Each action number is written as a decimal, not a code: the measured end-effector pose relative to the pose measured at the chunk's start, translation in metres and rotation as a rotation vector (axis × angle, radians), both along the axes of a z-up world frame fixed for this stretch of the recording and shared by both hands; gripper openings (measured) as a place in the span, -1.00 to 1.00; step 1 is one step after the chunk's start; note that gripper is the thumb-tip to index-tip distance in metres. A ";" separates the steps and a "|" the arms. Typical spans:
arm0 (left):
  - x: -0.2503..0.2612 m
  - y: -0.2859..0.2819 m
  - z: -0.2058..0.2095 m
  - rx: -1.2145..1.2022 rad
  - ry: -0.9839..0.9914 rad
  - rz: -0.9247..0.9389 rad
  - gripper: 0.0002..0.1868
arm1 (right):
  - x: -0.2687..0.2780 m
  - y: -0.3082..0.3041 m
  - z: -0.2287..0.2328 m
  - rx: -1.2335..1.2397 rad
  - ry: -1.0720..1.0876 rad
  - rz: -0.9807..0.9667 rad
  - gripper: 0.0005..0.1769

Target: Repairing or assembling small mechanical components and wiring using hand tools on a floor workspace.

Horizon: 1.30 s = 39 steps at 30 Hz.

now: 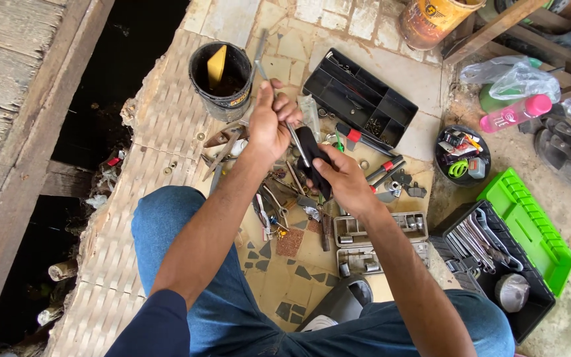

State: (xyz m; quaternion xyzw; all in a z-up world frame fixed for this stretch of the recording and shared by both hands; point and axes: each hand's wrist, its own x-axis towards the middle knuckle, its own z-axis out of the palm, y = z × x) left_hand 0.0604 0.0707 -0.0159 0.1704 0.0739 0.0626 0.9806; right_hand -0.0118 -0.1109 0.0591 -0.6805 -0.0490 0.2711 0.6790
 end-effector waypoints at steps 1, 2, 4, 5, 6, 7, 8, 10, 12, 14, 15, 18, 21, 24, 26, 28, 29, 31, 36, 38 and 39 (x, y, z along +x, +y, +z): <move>0.003 0.008 -0.003 -0.072 0.000 0.014 -0.69 | -0.002 -0.002 -0.003 0.060 0.014 0.006 -0.69; 0.004 0.006 -0.005 -0.073 -0.003 0.019 -0.69 | -0.004 0.000 -0.003 0.058 0.012 0.012 -0.69; 0.006 0.004 -0.008 -0.044 0.081 0.085 -0.64 | -0.009 0.003 -0.003 0.007 -0.291 0.077 -0.59; 0.005 0.001 -0.008 -0.045 0.082 0.091 -0.64 | -0.008 0.003 -0.005 0.008 -0.290 0.082 -0.59; 0.005 -0.002 -0.008 -0.058 0.105 0.106 -0.67 | -0.007 0.002 -0.006 -0.164 -0.542 0.060 -0.64; 0.006 -0.006 -0.007 -0.072 0.126 0.116 -0.69 | -0.005 0.000 -0.007 -0.339 -0.795 0.032 -0.67; 0.005 -0.008 -0.011 -0.073 0.125 0.117 -0.69 | -0.005 -0.001 -0.012 -0.340 -0.797 0.033 -0.67; 0.005 -0.013 -0.018 -0.094 0.229 0.150 -0.68 | -0.003 -0.004 -0.020 -0.491 -1.159 0.128 -0.79; 0.007 -0.012 -0.031 -0.130 0.282 0.142 -0.67 | -0.001 -0.009 -0.017 -0.493 -1.119 0.197 -0.78; 0.011 -0.012 -0.041 -0.169 0.331 0.132 -0.67 | 0.000 -0.010 -0.007 -0.498 -1.084 0.265 -0.75; 0.013 -0.013 -0.045 -0.174 0.302 0.112 -0.68 | -0.002 -0.008 0.001 -0.459 -1.061 0.262 -0.74; 0.014 -0.013 -0.051 -0.192 0.218 0.075 -0.69 | -0.007 -0.010 0.005 -0.397 -1.000 0.239 -0.74; 0.021 -0.013 -0.078 -0.257 0.091 0.027 -0.69 | -0.005 -0.017 -0.009 -0.414 -1.003 0.249 -0.75; 0.019 -0.016 -0.085 -0.275 0.041 -0.002 -0.69 | -0.004 -0.018 -0.017 -0.502 -1.149 0.312 -0.70; 0.019 -0.016 -0.081 -0.240 0.058 -0.007 -0.68 | -0.006 -0.014 -0.020 -0.551 -1.260 0.341 -0.66; 0.022 -0.015 -0.082 -0.239 0.054 -0.036 -0.68 | -0.010 -0.010 -0.024 -0.420 -1.223 0.178 -0.65; 0.020 -0.014 -0.077 -0.240 0.055 -0.042 -0.68 | -0.012 -0.009 -0.030 -0.425 -1.221 0.173 -0.65; 0.016 -0.011 -0.069 -0.294 0.035 -0.058 -0.66 | -0.016 -0.007 -0.042 -0.409 -1.064 -0.036 -0.67; 0.002 -0.007 -0.017 -0.228 0.095 -0.002 -0.63 | -0.022 0.024 0.014 -0.265 -0.507 -0.335 -0.79; -0.002 -0.007 -0.005 -0.201 0.088 0.003 -0.61 | -0.023 0.037 0.036 -0.194 -0.293 -0.495 -0.81; -0.004 -0.008 0.001 -0.183 0.068 0.012 -0.59 | -0.020 0.038 0.040 -0.118 -0.227 -0.491 -0.80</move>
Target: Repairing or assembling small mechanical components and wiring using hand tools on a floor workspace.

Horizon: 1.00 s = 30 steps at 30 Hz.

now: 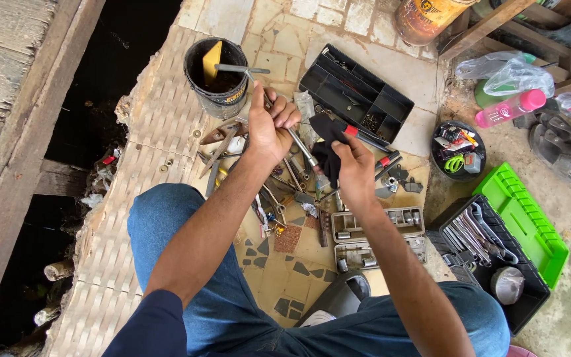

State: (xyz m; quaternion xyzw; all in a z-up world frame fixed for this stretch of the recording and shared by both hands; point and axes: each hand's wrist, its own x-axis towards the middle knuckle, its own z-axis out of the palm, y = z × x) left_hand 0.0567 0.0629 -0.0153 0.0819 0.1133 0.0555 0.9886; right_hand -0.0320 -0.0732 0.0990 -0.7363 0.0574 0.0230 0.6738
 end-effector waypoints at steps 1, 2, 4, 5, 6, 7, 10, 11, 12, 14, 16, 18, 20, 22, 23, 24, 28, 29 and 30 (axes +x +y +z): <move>-0.001 -0.001 0.005 0.019 -0.019 0.010 -0.56 | 0.003 0.000 0.004 0.088 0.046 0.012 -0.77; -0.001 -0.003 0.005 0.018 -0.016 0.009 -0.56 | 0.008 -0.012 -0.007 0.087 0.049 0.011 -0.77; -0.001 -0.006 0.003 0.076 -0.025 0.044 -0.54 | 0.018 -0.036 -0.027 -0.287 0.062 0.430 -0.64; -0.003 -0.012 0.002 0.076 -0.022 0.044 -0.54 | 0.019 -0.037 -0.040 -0.287 0.065 0.431 -0.64; -0.006 -0.017 0.002 0.184 -0.020 0.037 -0.54 | 0.020 -0.037 -0.054 -0.356 0.044 0.464 -0.65; -0.009 -0.021 0.001 0.292 -0.018 0.030 -0.53 | 0.021 -0.037 -0.067 -0.424 0.023 0.498 -0.64; 0.000 -0.024 -0.008 0.610 -0.096 -0.082 -0.54 | 0.024 -0.045 -0.074 -0.638 -0.087 0.524 -0.74; -0.005 -0.012 0.008 0.611 -0.097 -0.087 -0.54 | 0.030 -0.054 -0.076 -0.637 -0.086 0.519 -0.74; -0.010 -0.001 0.023 0.678 -0.105 -0.206 -0.64 | 0.036 -0.064 -0.076 -0.656 -0.279 0.464 -0.80; -0.015 0.016 0.041 0.744 -0.115 -0.329 -0.64 | 0.046 -0.080 -0.072 -0.673 -0.471 0.400 -0.86; -0.016 0.028 0.048 0.589 -0.142 -0.439 -0.57 | 0.054 -0.096 -0.062 -0.725 -0.638 0.450 -0.87; -0.021 0.024 0.051 0.682 -0.207 -0.486 -0.52 | 0.053 -0.098 -0.048 -0.775 -0.613 0.456 -0.87; -0.024 0.023 0.050 0.772 -0.271 -0.530 -0.46 | 0.055 -0.107 -0.039 -0.826 -0.585 0.466 -0.86; -0.024 0.025 0.046 0.931 -0.131 -0.652 -0.57 | 0.064 -0.120 -0.033 -0.838 -0.594 0.412 -0.84; -0.023 0.029 0.049 0.932 -0.136 -0.651 -0.57 | 0.065 -0.129 -0.024 -0.840 -0.597 0.410 -0.84; -0.021 0.033 0.052 0.854 -0.031 -0.595 -0.45 | 0.067 -0.137 -0.015 -0.817 -0.601 0.442 -0.86; -0.023 0.041 0.082 0.826 -0.010 -0.557 -0.06 | 0.059 -0.138 0.015 -0.819 -0.545 0.539 -0.83; -0.021 0.037 0.081 0.829 -0.014 -0.561 -0.06 | 0.059 -0.137 0.009 -0.819 -0.545 0.533 -0.83; -0.023 0.033 0.077 1.014 0.003 -0.588 -0.20 | 0.057 -0.135 0.002 -0.873 -0.526 0.574 -0.81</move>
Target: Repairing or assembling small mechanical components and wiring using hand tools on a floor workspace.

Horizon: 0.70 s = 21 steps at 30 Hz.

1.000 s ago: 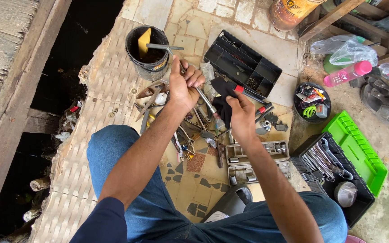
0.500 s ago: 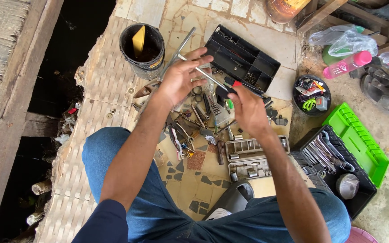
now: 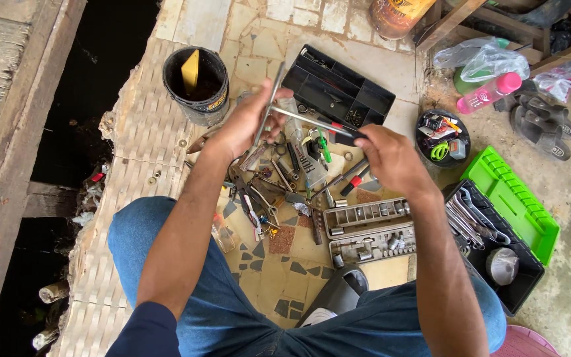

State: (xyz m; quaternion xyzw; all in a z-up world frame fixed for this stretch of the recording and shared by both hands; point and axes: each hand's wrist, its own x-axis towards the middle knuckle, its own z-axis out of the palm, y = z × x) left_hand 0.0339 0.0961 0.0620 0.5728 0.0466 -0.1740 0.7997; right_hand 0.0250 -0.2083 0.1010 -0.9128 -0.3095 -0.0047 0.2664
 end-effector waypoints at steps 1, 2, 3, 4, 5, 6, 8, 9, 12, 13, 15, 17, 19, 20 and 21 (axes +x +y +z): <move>-0.001 -0.004 -0.003 0.182 -0.024 -0.032 -0.33 | -0.002 0.002 -0.007 -0.065 0.013 0.017 -0.79; -0.005 -0.007 -0.011 0.183 -0.022 -0.033 -0.33 | -0.003 0.003 -0.014 -0.064 0.015 0.016 -0.79; -0.008 -0.011 -0.019 0.195 -0.030 0.072 -0.47 | -0.003 0.005 -0.020 -0.142 -0.062 0.011 -0.79; -0.010 -0.014 -0.025 0.209 -0.041 0.177 -0.57 | -0.003 0.008 -0.026 -0.219 -0.141 0.004 -0.78; -0.013 -0.021 -0.026 0.211 -0.042 0.175 -0.57 | -0.004 0.013 -0.031 -0.217 -0.140 0.002 -0.78; -0.015 -0.028 -0.026 0.225 -0.056 0.171 -0.57 | -0.004 0.018 -0.037 -0.284 -0.201 0.026 -0.73; -0.018 -0.045 -0.039 0.240 -0.070 0.163 -0.58 | -0.007 0.033 -0.053 -0.349 -0.260 0.045 -0.68; -0.018 -0.055 -0.052 0.326 -0.198 0.114 -0.54 | -0.010 0.043 -0.064 -0.329 -0.261 0.052 -0.70; -0.039 -0.078 -0.049 0.395 -0.399 0.079 -0.49 | -0.015 0.060 -0.085 -0.320 -0.225 0.047 -0.74; -0.049 -0.084 -0.040 0.377 -0.472 0.101 -0.45 | -0.016 0.064 -0.090 -0.333 -0.190 0.043 -0.75; -0.049 -0.084 -0.037 0.342 -0.491 0.075 -0.36 | -0.017 0.063 -0.080 -0.258 -0.072 0.034 -0.75; -0.048 -0.083 -0.032 0.306 -0.513 0.050 -0.27 | -0.012 0.060 -0.070 -0.183 0.041 0.025 -0.75; -0.052 -0.082 -0.027 0.262 -0.549 -0.021 -0.31 | -0.010 0.056 -0.061 0.069 0.460 0.051 -0.72; -0.050 -0.081 -0.033 0.261 -0.547 -0.025 -0.31 | -0.011 0.055 -0.059 0.070 0.463 0.046 -0.72; -0.049 -0.080 -0.037 0.271 -0.560 -0.030 -0.43 | -0.012 0.053 -0.056 0.103 0.505 0.055 -0.73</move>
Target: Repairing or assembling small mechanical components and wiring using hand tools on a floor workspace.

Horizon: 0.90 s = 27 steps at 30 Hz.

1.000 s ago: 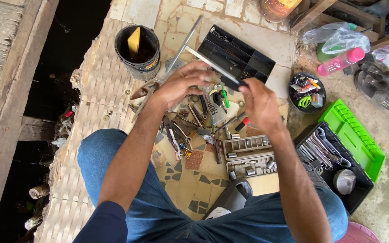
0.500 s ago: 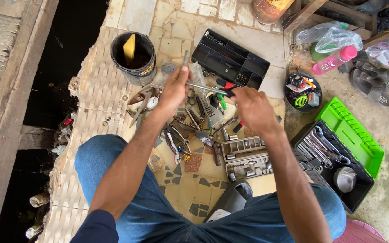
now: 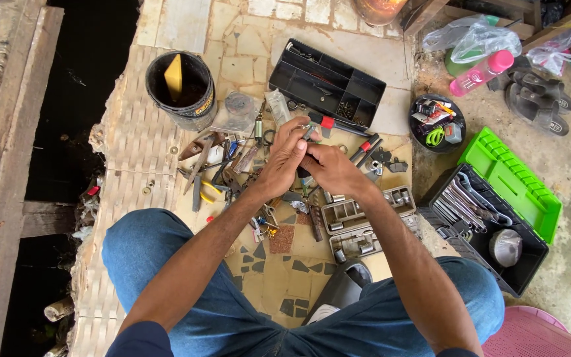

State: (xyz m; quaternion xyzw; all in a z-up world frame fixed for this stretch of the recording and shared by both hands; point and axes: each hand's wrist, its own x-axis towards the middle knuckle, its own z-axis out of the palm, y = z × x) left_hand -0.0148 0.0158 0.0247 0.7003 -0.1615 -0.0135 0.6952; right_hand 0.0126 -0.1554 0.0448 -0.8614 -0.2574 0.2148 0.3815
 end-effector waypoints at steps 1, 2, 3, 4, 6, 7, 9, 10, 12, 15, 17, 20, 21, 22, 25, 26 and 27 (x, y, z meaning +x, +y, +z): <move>0.003 0.001 -0.004 0.011 -0.018 -0.003 -0.52 | 0.000 -0.002 0.004 0.034 0.038 0.005 -0.74; 0.012 -0.001 -0.017 0.011 -0.020 -0.006 -0.52 | -0.002 0.002 0.004 0.034 0.035 0.002 -0.74; 0.019 -0.002 -0.030 0.042 -0.043 0.078 -0.63 | -0.005 0.006 0.003 0.021 0.000 0.025 -0.74; 0.026 -0.002 -0.043 0.073 -0.065 0.161 -0.73 | -0.008 0.009 0.003 0.008 -0.036 0.049 -0.72; 0.037 0.015 -0.036 0.050 -0.038 0.152 -0.66 | -0.008 0.017 0.009 0.045 -0.011 0.052 -0.72; 0.044 0.023 -0.032 0.025 -0.010 0.144 -0.33 | -0.008 0.020 0.012 0.081 0.015 0.057 -0.70; 0.038 0.040 0.001 0.206 -0.203 0.075 -0.64 | -0.003 0.018 0.016 0.095 0.000 0.049 -0.71; 0.035 0.048 0.018 0.382 -0.396 0.016 -0.72 | -0.001 0.017 0.018 0.107 -0.013 0.051 -0.71; 0.036 0.052 0.016 0.383 -0.198 -0.046 -0.68 | -0.006 0.018 0.046 0.099 0.086 -0.017 -0.74; 0.031 0.059 0.005 0.398 0.117 -0.141 -0.46 | -0.001 0.002 0.047 0.113 0.090 -0.099 -0.74; 0.026 0.058 0.025 0.415 0.221 -0.181 -0.37 | 0.003 -0.004 0.049 0.139 -0.016 -0.122 -0.75; 0.015 0.049 0.072 0.489 0.301 -0.350 -0.53 | 0.003 -0.003 0.042 0.094 -0.250 -0.186 -0.77; 0.014 0.050 0.073 0.428 0.239 -0.416 -0.53 | 0.005 -0.003 0.018 -0.061 -0.412 -0.159 -0.82; 0.012 0.052 0.074 0.366 0.177 -0.481 -0.51 | 0.007 -0.003 -0.006 -0.218 -0.572 -0.131 -0.81; 0.016 0.060 0.064 0.225 0.107 -0.438 -0.65 | -0.013 0.023 -0.001 -0.158 -0.501 -0.023 -0.76; 0.019 0.066 0.064 0.227 0.109 -0.439 -0.65 | -0.018 0.030 0.004 -0.156 -0.499 -0.025 -0.76; 0.021 0.073 0.064 0.248 0.077 -0.362 -0.61 | -0.022 0.037 0.010 -0.108 -0.567 0.048 -0.75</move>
